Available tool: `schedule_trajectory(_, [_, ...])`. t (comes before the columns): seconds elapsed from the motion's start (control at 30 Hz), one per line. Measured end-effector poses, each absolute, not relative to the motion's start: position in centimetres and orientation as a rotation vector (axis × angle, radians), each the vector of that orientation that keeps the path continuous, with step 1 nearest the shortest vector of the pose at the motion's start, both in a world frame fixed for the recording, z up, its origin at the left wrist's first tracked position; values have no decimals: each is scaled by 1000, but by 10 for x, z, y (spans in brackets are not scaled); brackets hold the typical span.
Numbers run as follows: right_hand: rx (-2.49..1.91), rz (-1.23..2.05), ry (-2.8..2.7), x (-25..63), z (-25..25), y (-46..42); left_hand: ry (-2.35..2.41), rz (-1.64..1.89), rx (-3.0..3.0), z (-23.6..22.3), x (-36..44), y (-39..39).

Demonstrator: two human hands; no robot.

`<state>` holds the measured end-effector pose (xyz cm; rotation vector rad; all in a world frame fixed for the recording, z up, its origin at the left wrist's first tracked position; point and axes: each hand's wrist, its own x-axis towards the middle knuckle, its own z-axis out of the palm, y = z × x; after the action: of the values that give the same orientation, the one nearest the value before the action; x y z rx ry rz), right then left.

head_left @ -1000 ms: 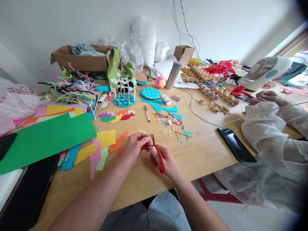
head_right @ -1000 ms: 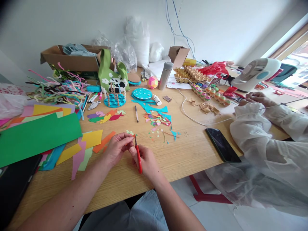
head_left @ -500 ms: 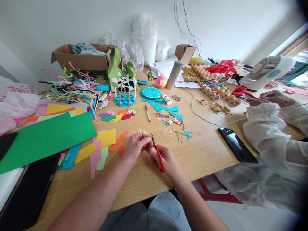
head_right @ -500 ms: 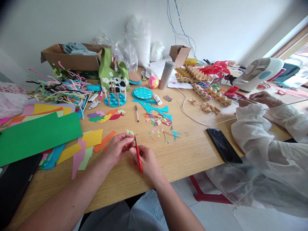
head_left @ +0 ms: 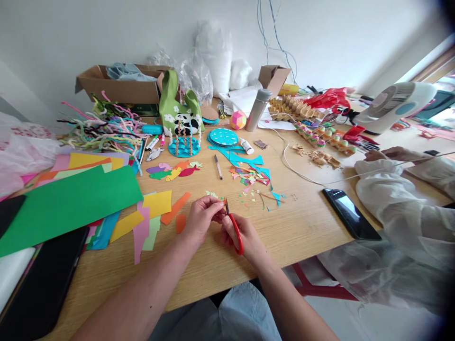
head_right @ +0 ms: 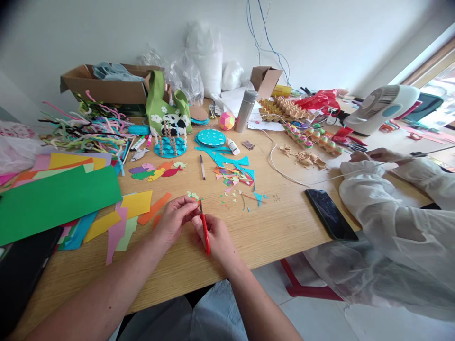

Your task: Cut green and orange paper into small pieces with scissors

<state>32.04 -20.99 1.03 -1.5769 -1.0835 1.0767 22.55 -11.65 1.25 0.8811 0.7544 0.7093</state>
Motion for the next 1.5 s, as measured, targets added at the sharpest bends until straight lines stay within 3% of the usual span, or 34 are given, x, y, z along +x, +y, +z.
schedule_trajectory(1.5, [-1620, 1080, -1046, 322, 6, -208, 792, 734, 886, 10, 227, -120])
